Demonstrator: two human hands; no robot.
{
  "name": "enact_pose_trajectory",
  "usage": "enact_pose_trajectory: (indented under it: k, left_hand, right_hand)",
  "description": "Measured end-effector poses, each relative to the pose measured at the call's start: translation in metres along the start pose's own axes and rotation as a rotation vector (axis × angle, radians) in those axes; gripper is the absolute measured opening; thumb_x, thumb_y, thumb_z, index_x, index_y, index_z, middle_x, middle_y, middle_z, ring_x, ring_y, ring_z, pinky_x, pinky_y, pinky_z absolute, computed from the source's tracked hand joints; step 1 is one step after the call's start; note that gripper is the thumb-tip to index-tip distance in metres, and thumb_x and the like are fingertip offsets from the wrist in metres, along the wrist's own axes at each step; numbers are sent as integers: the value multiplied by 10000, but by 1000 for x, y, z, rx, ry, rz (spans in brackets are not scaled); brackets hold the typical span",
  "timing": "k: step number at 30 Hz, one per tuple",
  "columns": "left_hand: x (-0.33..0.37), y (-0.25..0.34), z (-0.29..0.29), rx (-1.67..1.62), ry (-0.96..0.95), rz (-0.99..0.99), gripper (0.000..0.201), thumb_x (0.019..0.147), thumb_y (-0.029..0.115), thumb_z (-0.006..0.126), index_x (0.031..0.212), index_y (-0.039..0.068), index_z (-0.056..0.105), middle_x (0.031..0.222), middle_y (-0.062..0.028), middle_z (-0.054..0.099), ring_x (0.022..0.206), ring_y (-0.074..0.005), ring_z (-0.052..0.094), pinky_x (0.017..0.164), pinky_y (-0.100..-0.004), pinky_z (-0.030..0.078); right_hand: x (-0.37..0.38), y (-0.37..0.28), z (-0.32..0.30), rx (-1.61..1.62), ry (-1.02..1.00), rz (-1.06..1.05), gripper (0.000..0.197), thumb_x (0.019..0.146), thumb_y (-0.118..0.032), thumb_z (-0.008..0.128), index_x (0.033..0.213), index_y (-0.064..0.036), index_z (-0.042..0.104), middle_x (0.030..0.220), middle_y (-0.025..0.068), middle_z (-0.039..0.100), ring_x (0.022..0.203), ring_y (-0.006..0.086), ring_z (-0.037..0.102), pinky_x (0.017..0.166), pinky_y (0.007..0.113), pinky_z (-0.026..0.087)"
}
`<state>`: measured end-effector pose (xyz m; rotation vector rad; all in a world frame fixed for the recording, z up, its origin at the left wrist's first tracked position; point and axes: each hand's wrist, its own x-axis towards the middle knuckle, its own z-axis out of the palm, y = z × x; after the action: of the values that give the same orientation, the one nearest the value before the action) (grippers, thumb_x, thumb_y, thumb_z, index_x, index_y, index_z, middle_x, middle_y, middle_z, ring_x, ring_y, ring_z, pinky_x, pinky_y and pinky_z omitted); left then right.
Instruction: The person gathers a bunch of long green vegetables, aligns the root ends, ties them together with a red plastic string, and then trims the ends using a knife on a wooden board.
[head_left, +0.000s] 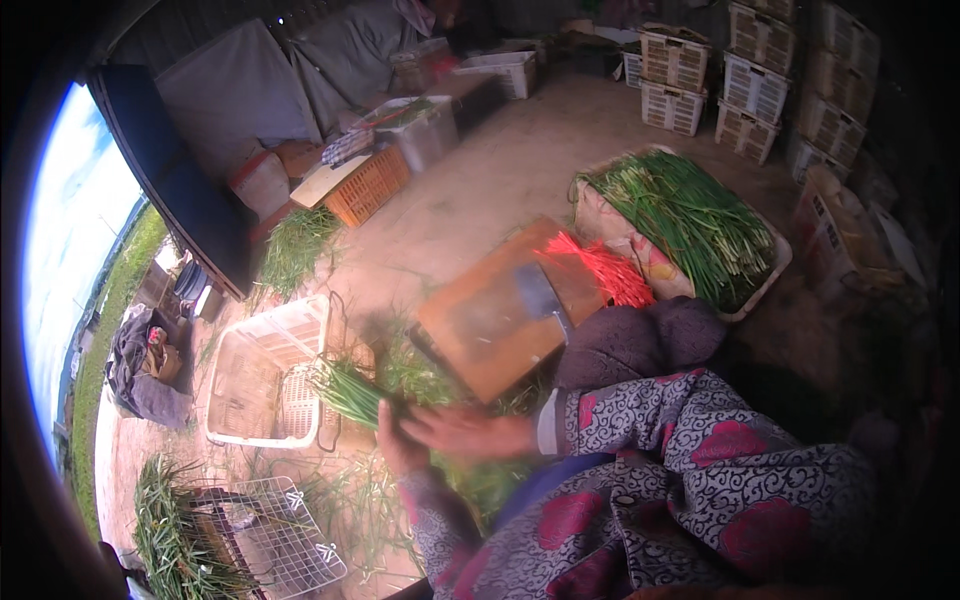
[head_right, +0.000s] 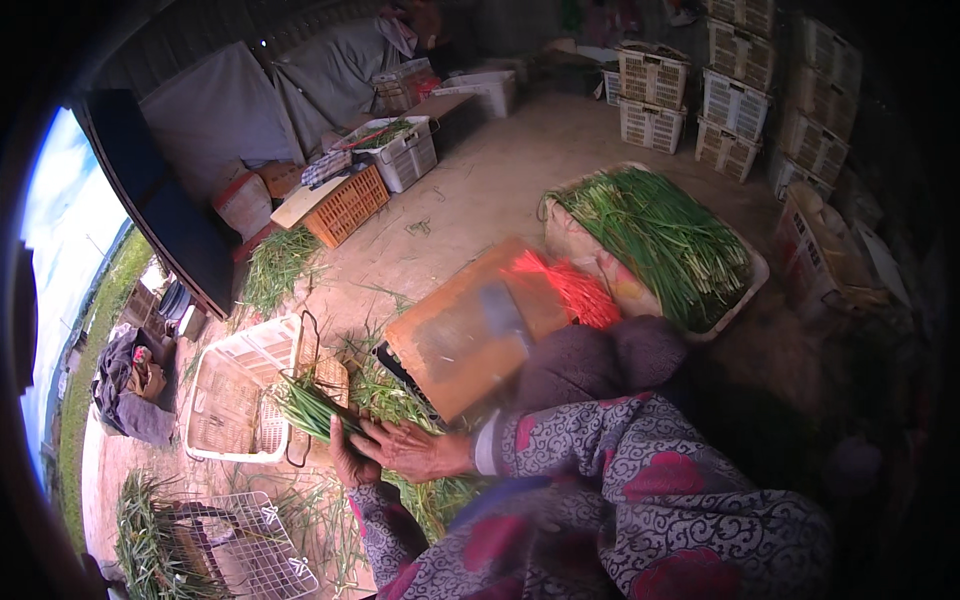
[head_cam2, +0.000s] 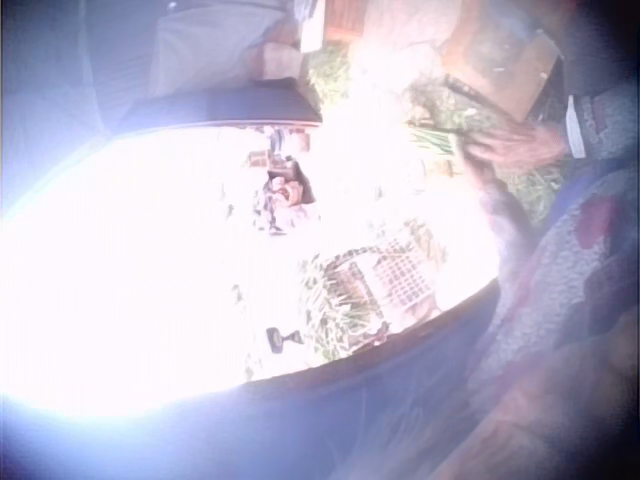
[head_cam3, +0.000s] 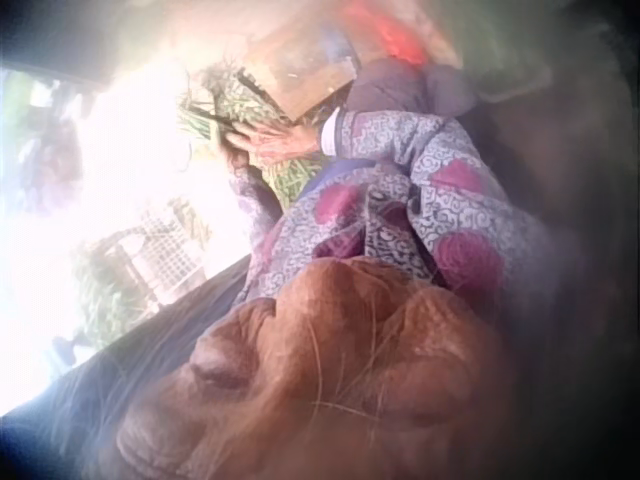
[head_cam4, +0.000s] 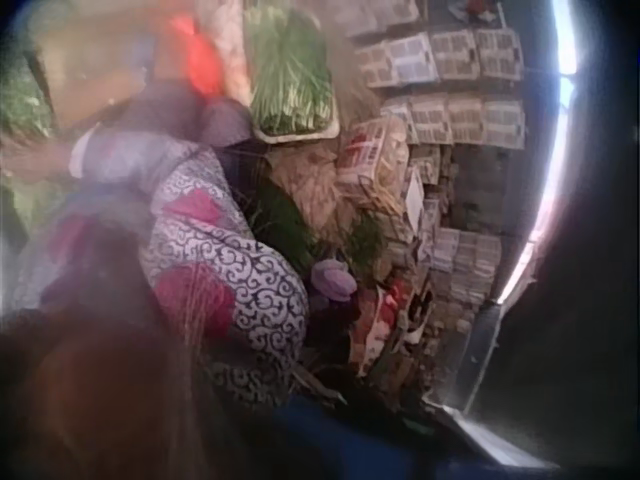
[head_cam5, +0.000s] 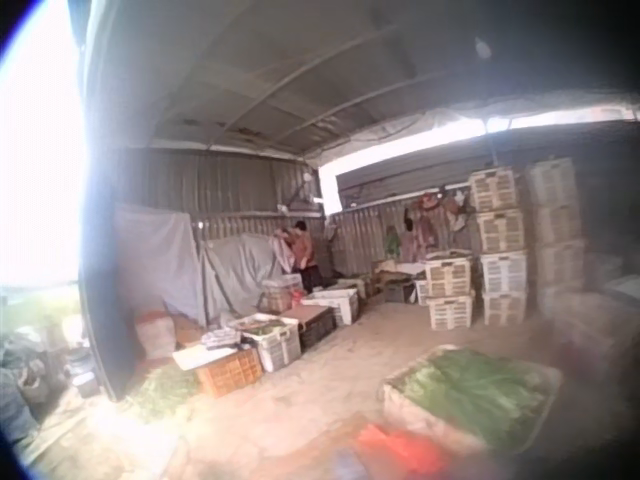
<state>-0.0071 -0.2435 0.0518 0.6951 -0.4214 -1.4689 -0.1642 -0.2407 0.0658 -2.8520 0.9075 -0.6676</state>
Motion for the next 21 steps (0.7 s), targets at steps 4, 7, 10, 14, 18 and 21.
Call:
enact_pose_trajectory:
  k: [4,7,10,14,18,21]
  left_hand:
    - [-12,45,-20,198,39,79,354,871,185,713,1121,-51,629,888,-96,670,783,-186,625,688,-335,548]
    - [-14,44,-20,109,-173,-56,499,814,182,698,1221,-71,557,1097,-188,652,793,-253,630,680,-407,551]
    - [-9,28,-9,-19,-380,-210,747,798,249,698,1435,-18,413,1272,-269,601,903,-348,673,760,-482,585]
    - [-3,6,22,-112,-541,-387,854,813,314,701,1515,2,328,1380,-297,531,994,-396,676,798,-494,608]
    - [0,-10,33,-163,-577,-436,880,816,357,710,1523,6,322,1403,-294,516,1021,-408,672,820,-506,610]
    - [-4,-18,14,-151,-539,-422,893,841,457,702,1524,14,335,1412,-293,513,1051,-398,661,809,-507,603]
  right_hand:
    - [26,-4,-86,543,-460,-78,717,807,-275,753,1398,-5,450,1170,298,645,977,344,682,802,431,541]
    - [30,49,-140,595,0,7,472,937,-346,701,1228,18,630,898,183,728,806,252,724,753,376,554]
    - [58,115,-160,899,181,343,610,1012,-455,585,1288,88,576,1235,134,655,1172,171,584,1005,324,460]
    - [98,134,-158,884,227,337,653,1036,-524,470,1307,60,577,1249,129,646,1185,183,572,1050,303,410]
    - [108,133,-142,890,-173,383,660,1015,-596,447,1221,14,589,1211,117,622,1201,197,574,1072,323,415]
    - [96,137,-131,1233,-145,508,627,974,-588,558,1256,-30,525,1328,127,535,1246,240,553,1064,394,448]
